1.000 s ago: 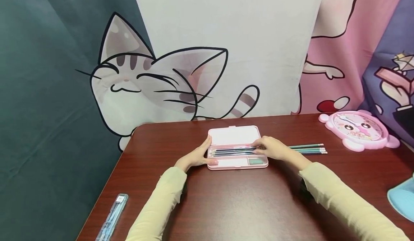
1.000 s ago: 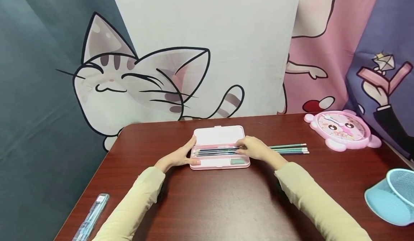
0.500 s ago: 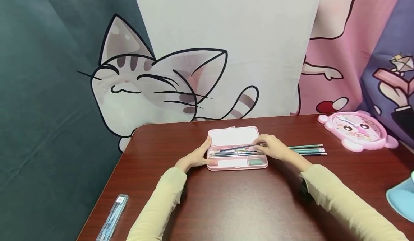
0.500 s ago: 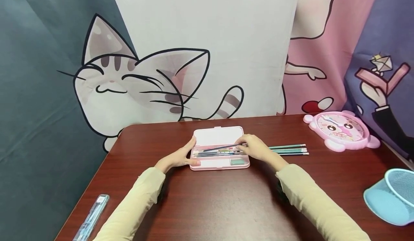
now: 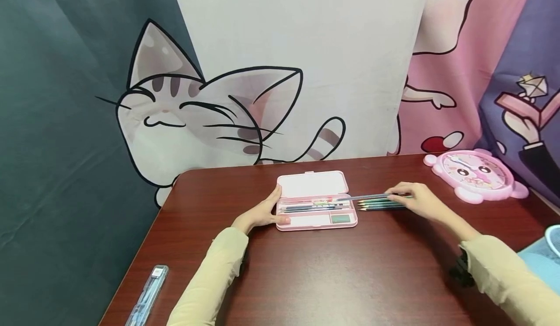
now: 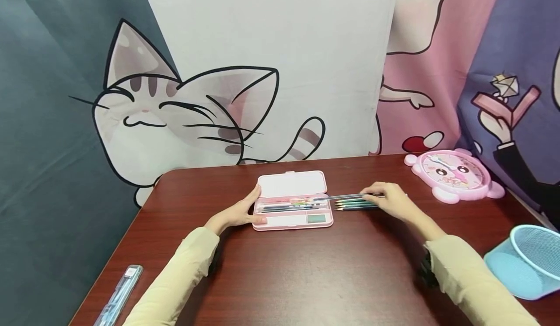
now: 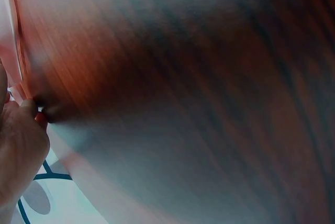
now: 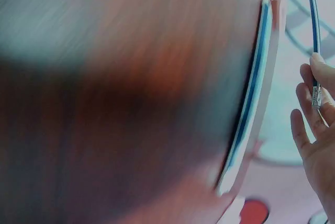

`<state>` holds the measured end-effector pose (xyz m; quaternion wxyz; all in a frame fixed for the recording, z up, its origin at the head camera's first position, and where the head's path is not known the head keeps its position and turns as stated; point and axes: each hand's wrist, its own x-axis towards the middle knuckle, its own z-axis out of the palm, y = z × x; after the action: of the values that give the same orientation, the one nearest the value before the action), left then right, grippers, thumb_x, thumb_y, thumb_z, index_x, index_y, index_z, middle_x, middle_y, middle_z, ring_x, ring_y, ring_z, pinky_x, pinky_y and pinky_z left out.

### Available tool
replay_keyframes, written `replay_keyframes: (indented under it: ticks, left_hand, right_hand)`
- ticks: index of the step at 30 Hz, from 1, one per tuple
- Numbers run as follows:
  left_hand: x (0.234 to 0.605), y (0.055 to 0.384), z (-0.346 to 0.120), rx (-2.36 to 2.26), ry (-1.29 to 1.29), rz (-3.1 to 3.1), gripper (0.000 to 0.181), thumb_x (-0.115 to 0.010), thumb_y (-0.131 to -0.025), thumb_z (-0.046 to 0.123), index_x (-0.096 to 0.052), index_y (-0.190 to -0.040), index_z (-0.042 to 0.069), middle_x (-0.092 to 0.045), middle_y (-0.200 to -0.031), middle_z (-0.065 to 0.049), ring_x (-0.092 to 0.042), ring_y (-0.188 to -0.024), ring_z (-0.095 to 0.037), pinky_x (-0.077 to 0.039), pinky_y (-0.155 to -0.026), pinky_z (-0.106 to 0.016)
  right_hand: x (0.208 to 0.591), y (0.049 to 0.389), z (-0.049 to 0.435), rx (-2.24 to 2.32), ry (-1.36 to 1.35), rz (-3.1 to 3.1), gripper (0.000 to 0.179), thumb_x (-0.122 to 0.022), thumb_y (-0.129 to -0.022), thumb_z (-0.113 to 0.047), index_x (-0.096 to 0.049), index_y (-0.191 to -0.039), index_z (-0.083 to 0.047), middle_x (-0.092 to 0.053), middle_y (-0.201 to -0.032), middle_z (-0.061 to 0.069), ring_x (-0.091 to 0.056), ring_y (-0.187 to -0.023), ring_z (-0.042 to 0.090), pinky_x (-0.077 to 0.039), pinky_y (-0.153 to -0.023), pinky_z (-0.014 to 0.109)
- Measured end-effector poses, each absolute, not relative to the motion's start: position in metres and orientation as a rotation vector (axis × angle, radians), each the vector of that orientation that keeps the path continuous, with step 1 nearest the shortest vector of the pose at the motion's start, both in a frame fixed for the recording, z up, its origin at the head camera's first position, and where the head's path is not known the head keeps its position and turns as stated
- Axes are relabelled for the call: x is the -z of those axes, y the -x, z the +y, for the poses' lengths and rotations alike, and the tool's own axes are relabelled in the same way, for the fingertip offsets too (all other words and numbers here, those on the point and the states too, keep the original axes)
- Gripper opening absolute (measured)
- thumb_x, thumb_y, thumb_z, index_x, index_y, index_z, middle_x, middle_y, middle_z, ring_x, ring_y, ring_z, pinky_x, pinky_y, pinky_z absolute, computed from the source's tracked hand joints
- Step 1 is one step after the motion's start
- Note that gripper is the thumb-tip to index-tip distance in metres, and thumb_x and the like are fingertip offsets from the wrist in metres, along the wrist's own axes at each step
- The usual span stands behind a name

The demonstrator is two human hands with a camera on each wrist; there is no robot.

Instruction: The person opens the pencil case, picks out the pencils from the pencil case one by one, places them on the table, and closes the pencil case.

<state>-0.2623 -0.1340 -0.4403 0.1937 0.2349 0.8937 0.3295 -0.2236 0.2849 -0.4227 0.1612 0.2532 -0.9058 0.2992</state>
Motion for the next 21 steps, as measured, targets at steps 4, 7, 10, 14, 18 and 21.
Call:
replay_keyframes:
  ticks: [4, 7, 10, 14, 18, 21]
  left_hand:
    - [0.440, 0.263, -0.132, -0.888, -0.614, 2.515, 0.106, -0.071, -0.077, 0.036, 0.003, -0.147, 0.007, 0.009, -0.155, -0.005, 0.003, -0.143, -0.018, -0.008, -0.116, -0.038]
    - [0.440, 0.262, -0.132, -0.881, -0.608, 2.517, 0.107, -0.071, -0.077, 0.036, 0.004, -0.147, 0.008, 0.010, -0.155, -0.004, 0.004, -0.142, -0.017, -0.008, -0.116, -0.038]
    - [0.439, 0.262, -0.132, -0.882, -0.603, 2.519, 0.106, -0.071, -0.077, 0.037, 0.004, -0.147, 0.008, 0.009, -0.155, -0.004, 0.003, -0.143, -0.017, -0.009, -0.116, -0.038]
    - [0.438, 0.262, -0.133, -0.898, -0.606, 2.524, 0.105, -0.072, -0.077, 0.035, 0.001, -0.147, 0.006, 0.007, -0.155, -0.007, 0.002, -0.143, -0.020, -0.010, -0.115, -0.040]
    - [0.439, 0.262, -0.133, -0.899, -0.612, 2.529, 0.105, -0.072, -0.077, 0.034, 0.001, -0.147, 0.005, 0.007, -0.155, -0.008, 0.001, -0.143, -0.021, -0.010, -0.115, -0.041]
    - [0.439, 0.262, -0.132, -0.897, -0.620, 2.527, 0.104, -0.072, -0.078, 0.034, 0.001, -0.147, 0.006, 0.007, -0.155, -0.008, 0.002, -0.143, -0.021, -0.010, -0.115, -0.040]
  right_hand:
    - [0.426, 0.210, 0.316, -0.819, -0.697, -2.540, 0.013, -0.072, -0.073, -0.002, -0.072, -0.084, -0.010, -0.067, -0.076, -0.001, -0.053, -0.074, -0.005, -0.037, -0.065, 0.007]
    - [0.430, 0.201, 0.335, -0.823, -0.662, -2.545, 0.014, -0.074, -0.071, -0.002, -0.072, -0.082, -0.009, -0.067, -0.076, -0.004, -0.051, -0.076, -0.012, -0.036, -0.067, 0.004]
    - [0.435, 0.194, 0.347, -0.804, -0.623, -2.577, 0.015, -0.075, -0.069, -0.002, -0.072, -0.081, -0.011, -0.066, -0.076, -0.011, -0.048, -0.079, -0.020, -0.034, -0.070, 0.000]
    - [0.440, 0.191, 0.353, -0.769, -0.605, -2.590, 0.017, -0.076, -0.066, -0.002, -0.072, -0.080, -0.013, -0.068, -0.077, -0.009, -0.046, -0.081, -0.024, -0.032, -0.073, -0.003]
    - [0.443, 0.193, 0.352, -0.742, -0.636, -2.556, 0.019, -0.078, -0.063, 0.000, -0.071, -0.077, -0.011, -0.068, -0.075, -0.002, -0.049, -0.078, -0.019, -0.034, -0.072, -0.002]
    - [0.445, 0.195, 0.351, -0.681, -0.668, -2.544, 0.021, -0.078, -0.060, 0.001, -0.070, -0.075, -0.012, -0.065, -0.072, -0.003, -0.051, -0.073, -0.010, -0.035, -0.068, 0.000]
